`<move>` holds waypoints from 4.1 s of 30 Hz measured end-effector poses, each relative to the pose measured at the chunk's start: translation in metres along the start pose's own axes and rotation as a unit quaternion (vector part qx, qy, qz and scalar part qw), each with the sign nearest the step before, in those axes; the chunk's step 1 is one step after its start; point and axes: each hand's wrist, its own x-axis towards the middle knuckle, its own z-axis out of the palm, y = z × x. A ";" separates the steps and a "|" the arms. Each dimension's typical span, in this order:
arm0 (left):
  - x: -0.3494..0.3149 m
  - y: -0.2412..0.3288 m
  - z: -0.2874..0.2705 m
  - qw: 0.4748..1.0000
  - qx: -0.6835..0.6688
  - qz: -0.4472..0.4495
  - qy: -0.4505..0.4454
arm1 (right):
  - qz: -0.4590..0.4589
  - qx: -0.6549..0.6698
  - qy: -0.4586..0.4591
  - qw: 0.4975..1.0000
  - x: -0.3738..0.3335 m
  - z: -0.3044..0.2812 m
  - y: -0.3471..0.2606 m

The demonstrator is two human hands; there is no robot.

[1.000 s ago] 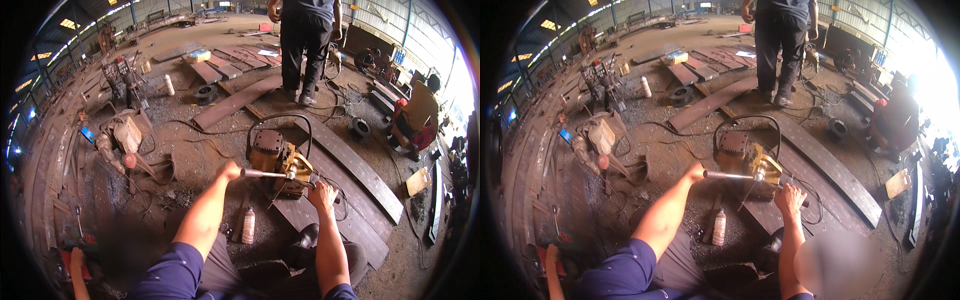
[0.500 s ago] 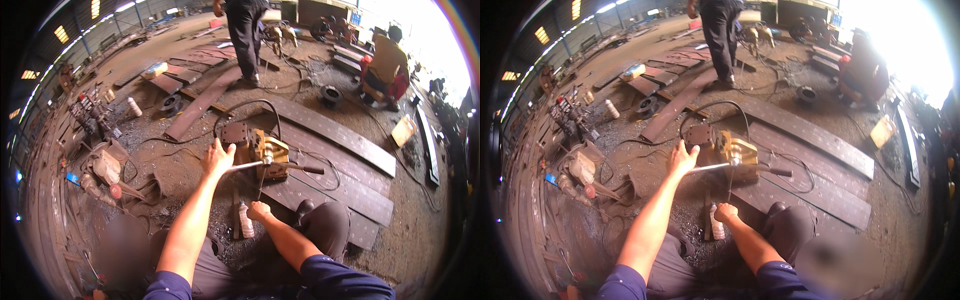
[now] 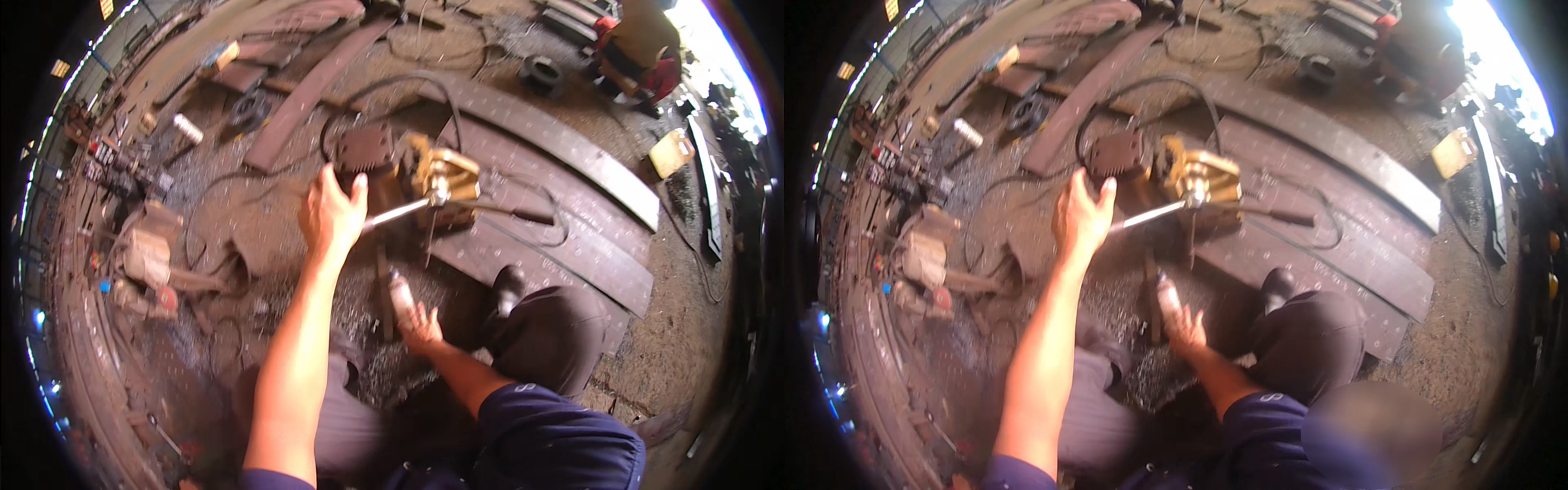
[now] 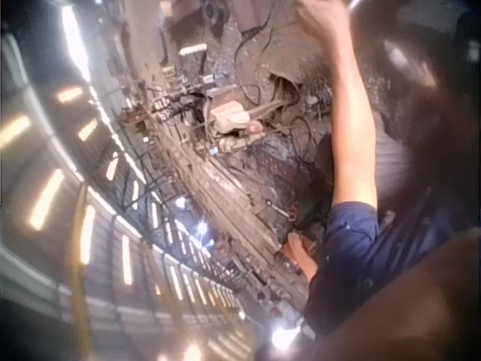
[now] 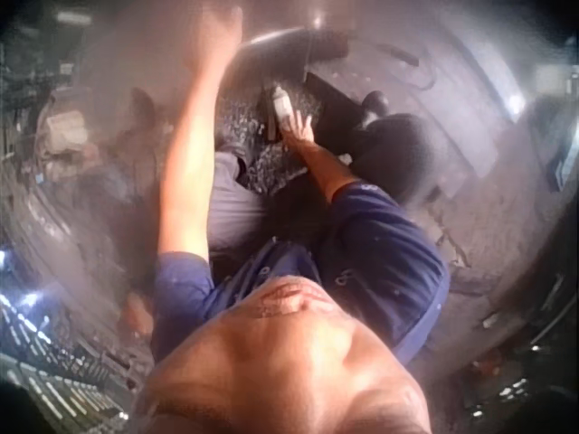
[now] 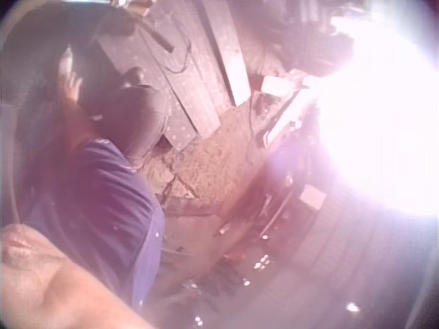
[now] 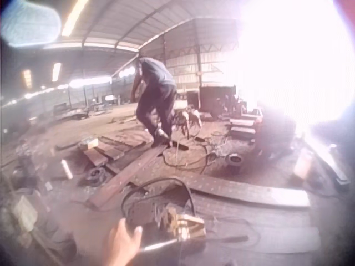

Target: The person sits on the workshop floor and uses a handheld hole saw machine to drill holes into metal plates. They repeatedly position the plates, operate the machine, and remove the cut pieces.

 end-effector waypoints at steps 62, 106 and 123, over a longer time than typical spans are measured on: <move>-0.010 -0.022 0.004 0.997 0.073 -0.001 0.035 | 0.266 0.321 -0.105 0.903 0.010 -0.081 0.043; -0.012 -0.012 -0.005 0.995 -0.025 -0.079 -0.057 | 0.175 0.064 0.050 0.981 -0.141 -0.360 0.266; -0.013 -0.019 -0.001 0.995 -0.033 -0.075 -0.051 | 0.185 0.073 0.062 0.978 -0.146 -0.366 0.255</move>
